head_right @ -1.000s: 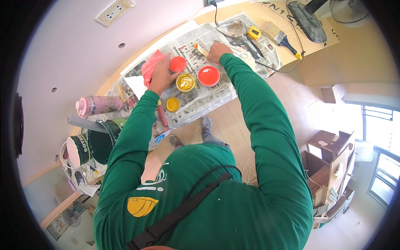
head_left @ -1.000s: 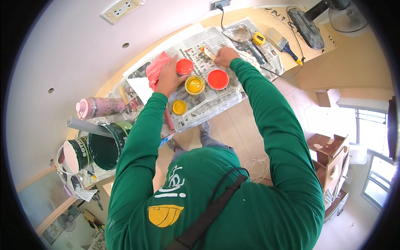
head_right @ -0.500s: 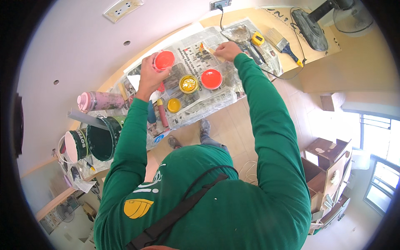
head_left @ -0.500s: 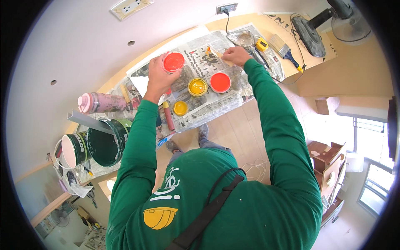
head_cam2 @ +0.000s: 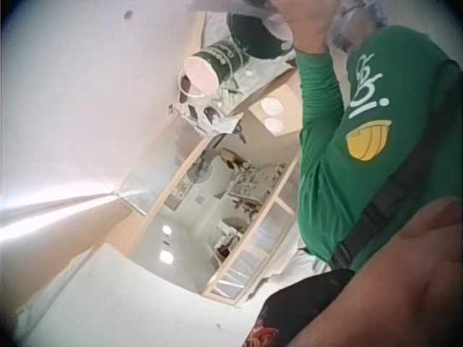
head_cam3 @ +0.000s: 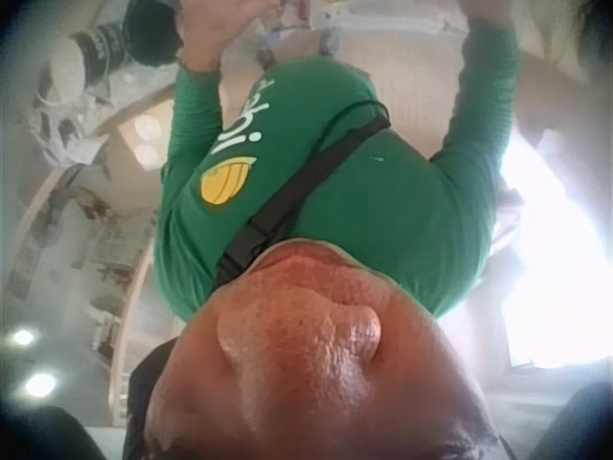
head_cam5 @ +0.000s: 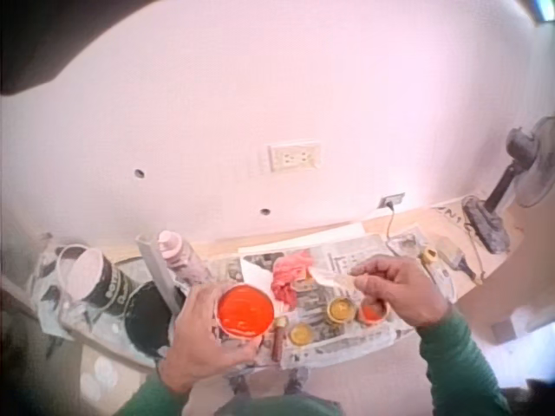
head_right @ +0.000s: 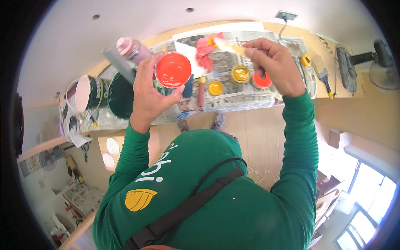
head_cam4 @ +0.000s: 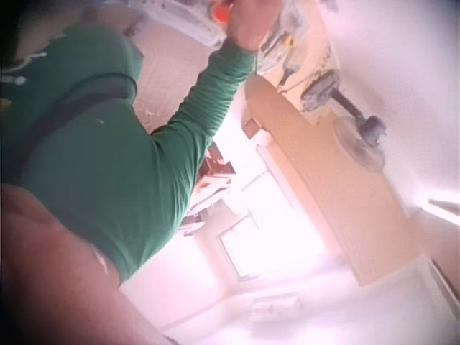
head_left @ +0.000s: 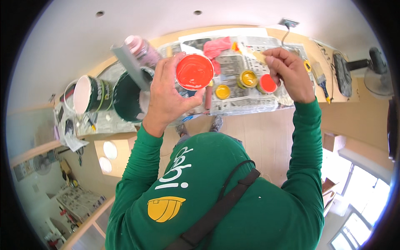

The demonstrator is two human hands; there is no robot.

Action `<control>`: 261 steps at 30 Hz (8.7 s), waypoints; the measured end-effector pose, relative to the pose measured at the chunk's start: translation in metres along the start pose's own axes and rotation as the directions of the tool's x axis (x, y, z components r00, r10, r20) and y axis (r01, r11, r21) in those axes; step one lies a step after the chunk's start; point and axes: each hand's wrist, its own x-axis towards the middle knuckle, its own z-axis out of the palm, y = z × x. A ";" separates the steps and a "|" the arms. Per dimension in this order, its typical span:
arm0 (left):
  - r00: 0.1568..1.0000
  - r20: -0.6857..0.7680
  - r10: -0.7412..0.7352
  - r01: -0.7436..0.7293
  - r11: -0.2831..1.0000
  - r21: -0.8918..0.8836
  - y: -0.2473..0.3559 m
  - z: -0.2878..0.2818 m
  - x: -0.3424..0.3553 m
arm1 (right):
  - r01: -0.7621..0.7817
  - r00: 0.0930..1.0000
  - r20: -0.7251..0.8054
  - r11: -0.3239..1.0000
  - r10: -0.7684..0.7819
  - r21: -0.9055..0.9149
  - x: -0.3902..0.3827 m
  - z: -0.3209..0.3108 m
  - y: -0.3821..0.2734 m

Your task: The person mixes yellow and red pigments into a bucket of white paint using a wooden stick and a metal scraper. They scrape the sides of the bucket to ensure the pigments are fully incorporated into the base paint.

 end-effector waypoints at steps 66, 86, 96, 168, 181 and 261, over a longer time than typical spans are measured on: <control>0.950 0.314 0.010 -0.046 0.993 0.107 -0.099 0.264 0.086 | 0.106 0.715 -0.641 0.864 0.277 0.492 -0.204 -0.060 0.133; 0.825 0.374 -0.423 0.564 0.633 -0.530 0.052 0.354 -0.060 | 0.004 0.792 -0.515 0.840 0.328 0.542 -0.185 -0.061 0.146; 0.847 0.206 -0.490 0.520 0.684 -0.511 0.055 0.372 -0.040 | -0.005 0.799 -0.535 0.893 0.273 0.450 -0.198 -0.056 0.133; 0.882 -0.141 -0.449 0.424 0.888 -0.178 -0.108 -0.159 -0.134 | -0.020 0.965 0.262 0.998 0.004 0.058 0.021 0.262 -0.095; 0.864 -0.168 -0.475 0.426 0.867 -0.261 -0.119 -0.167 -0.133 | 0.238 0.969 -0.003 0.934 -0.247 -0.266 -0.024 0.269 -0.056; 0.879 -0.129 -0.458 0.405 0.863 -0.302 -0.114 -0.163 -0.134 | 0.496 0.799 -0.101 0.744 -0.593 -0.448 -0.037 0.308 0.043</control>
